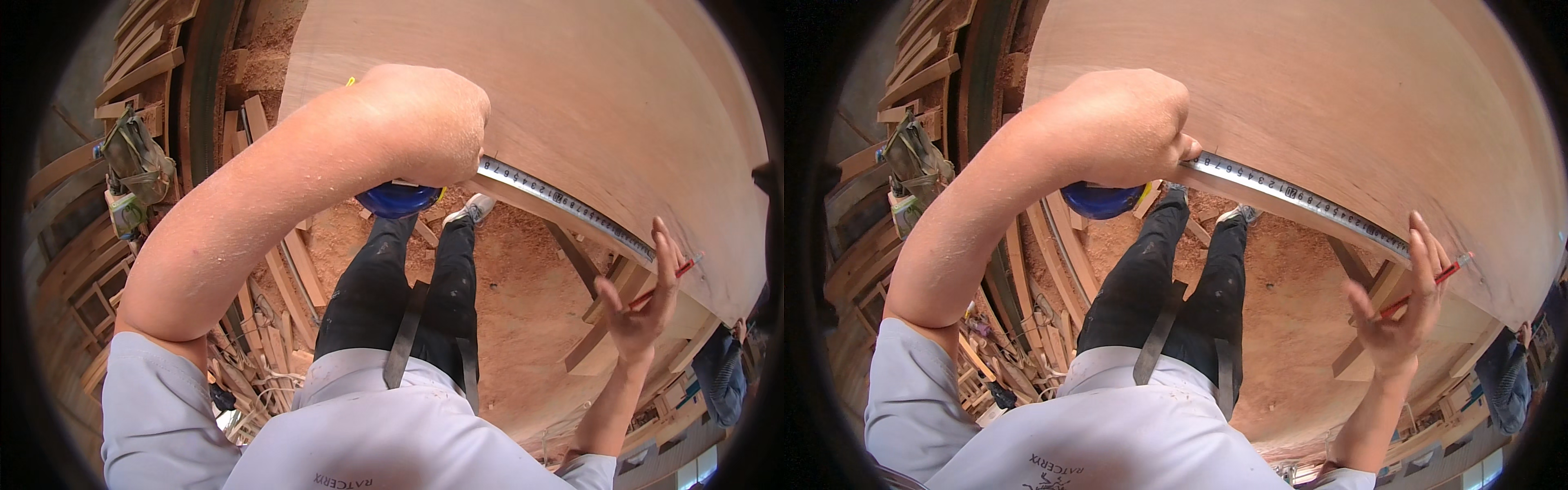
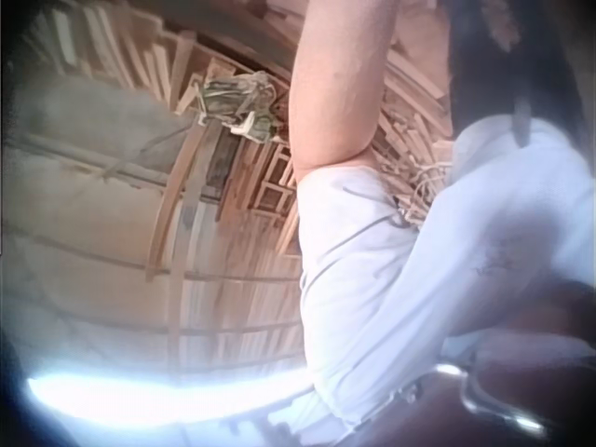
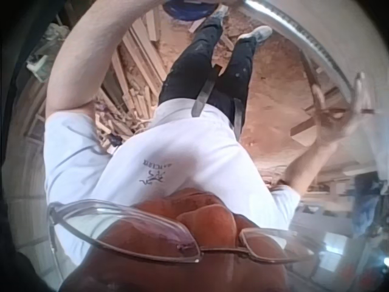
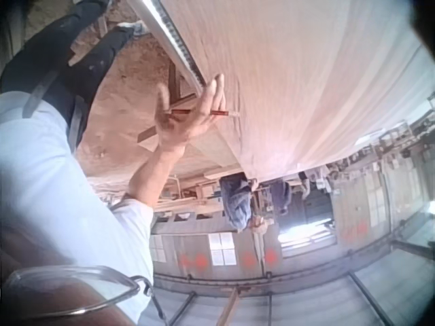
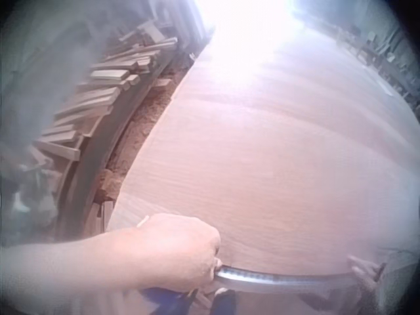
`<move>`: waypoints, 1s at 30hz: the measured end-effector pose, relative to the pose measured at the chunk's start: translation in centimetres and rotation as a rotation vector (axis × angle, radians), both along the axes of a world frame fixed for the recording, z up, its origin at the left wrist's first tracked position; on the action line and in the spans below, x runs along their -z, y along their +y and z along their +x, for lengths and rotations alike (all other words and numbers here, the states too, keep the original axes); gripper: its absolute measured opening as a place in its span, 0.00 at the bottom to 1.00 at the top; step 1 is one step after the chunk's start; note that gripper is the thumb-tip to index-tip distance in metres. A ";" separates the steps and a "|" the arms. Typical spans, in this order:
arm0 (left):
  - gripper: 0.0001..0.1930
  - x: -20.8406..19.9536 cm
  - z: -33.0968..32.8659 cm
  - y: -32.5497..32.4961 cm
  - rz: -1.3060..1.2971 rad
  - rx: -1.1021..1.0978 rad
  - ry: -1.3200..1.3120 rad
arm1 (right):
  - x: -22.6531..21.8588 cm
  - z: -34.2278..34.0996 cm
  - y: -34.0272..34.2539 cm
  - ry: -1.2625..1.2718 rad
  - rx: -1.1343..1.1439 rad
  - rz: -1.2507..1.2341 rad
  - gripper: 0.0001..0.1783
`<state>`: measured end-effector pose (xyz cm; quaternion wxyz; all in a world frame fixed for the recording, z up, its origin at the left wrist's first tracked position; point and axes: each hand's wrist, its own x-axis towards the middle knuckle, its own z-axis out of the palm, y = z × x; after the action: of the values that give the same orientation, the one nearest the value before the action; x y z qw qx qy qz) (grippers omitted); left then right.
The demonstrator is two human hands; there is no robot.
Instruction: The person uses a tape measure and pencil to mark measurements on a large wooden panel. They repeatedly measure and mark along the curved edge while another person works nearby.
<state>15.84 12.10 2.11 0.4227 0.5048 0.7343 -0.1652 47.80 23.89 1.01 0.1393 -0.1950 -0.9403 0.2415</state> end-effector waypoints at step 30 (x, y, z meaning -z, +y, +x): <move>0.16 0.2 0.0 -0.4 0.035 -0.006 -0.001 | -0.5 -5.7 -2.9 0.021 -0.017 -0.010 0.17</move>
<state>15.81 11.70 1.88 0.4148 0.5101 0.7382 -0.1507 42.07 21.00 1.55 0.1461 -0.1850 -0.9393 0.2493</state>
